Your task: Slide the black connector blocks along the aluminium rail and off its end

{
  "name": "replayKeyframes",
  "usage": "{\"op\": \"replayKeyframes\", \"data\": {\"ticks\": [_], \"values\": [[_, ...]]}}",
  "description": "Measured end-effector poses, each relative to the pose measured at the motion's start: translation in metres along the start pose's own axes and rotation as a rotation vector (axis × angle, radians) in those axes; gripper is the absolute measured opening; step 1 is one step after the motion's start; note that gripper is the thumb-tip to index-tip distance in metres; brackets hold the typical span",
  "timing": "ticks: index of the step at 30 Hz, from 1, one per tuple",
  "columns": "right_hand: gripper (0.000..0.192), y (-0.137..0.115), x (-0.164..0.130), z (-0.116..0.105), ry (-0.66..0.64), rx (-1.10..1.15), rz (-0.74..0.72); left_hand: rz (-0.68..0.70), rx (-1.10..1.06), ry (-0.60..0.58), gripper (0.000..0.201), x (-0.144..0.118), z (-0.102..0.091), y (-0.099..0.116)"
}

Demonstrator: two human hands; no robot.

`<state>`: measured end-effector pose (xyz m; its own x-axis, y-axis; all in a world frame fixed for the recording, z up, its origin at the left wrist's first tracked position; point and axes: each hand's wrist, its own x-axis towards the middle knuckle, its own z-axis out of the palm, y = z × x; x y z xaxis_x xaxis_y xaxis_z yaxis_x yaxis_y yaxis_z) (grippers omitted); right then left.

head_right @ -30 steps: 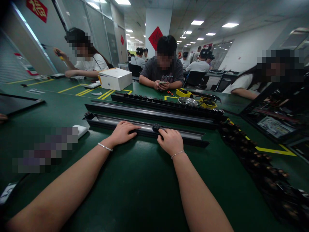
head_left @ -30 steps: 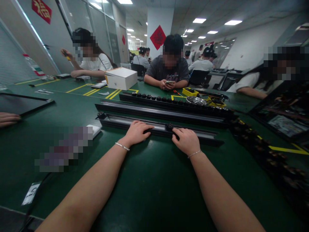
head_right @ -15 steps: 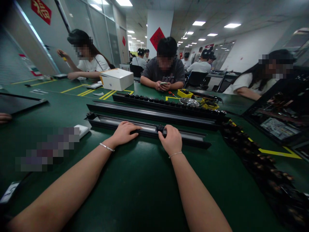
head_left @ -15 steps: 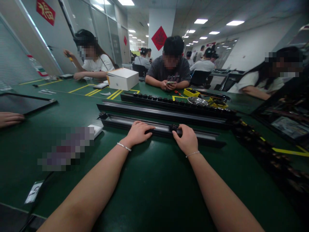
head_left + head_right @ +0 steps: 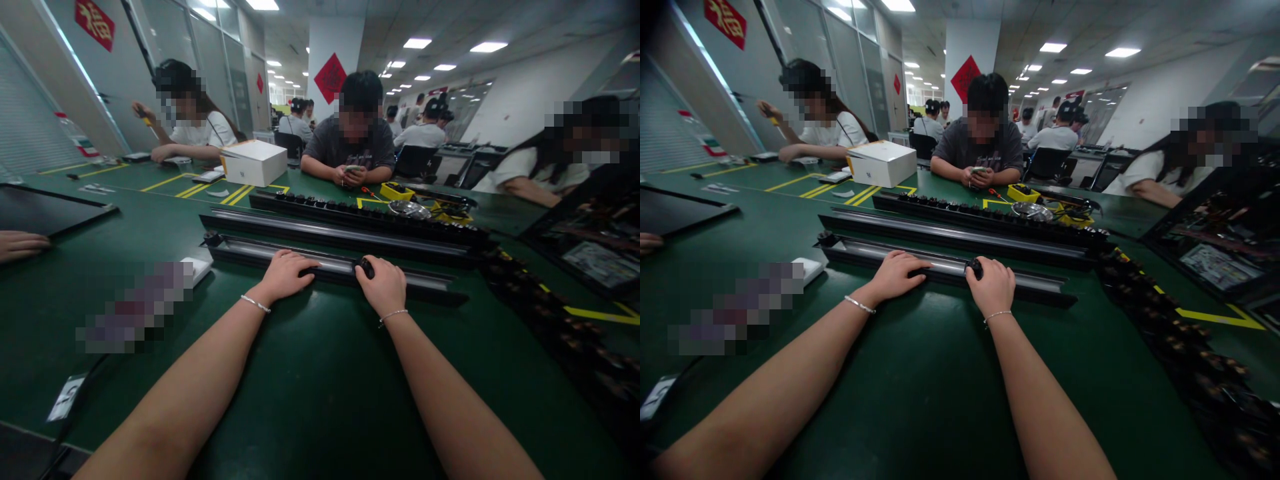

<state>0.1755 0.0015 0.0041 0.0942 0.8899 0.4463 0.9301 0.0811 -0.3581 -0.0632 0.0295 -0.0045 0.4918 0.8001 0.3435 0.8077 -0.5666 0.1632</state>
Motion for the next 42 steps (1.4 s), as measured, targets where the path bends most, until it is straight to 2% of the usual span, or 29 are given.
{"op": "replayKeyframes", "data": {"ticks": [15,24,42], "values": [[0.031,0.011,0.0,-0.002,0.057,-0.027,0.084,-0.005,0.006,0.005,0.032,-0.001,0.0,0.0],[0.031,0.014,-0.001,0.0,0.096,-0.02,0.088,-0.011,0.011,0.016,0.032,-0.001,0.0,0.0],[0.027,0.025,0.001,-0.007,0.108,-0.062,0.18,-0.004,0.025,0.018,0.032,-0.001,0.001,0.0]]}}
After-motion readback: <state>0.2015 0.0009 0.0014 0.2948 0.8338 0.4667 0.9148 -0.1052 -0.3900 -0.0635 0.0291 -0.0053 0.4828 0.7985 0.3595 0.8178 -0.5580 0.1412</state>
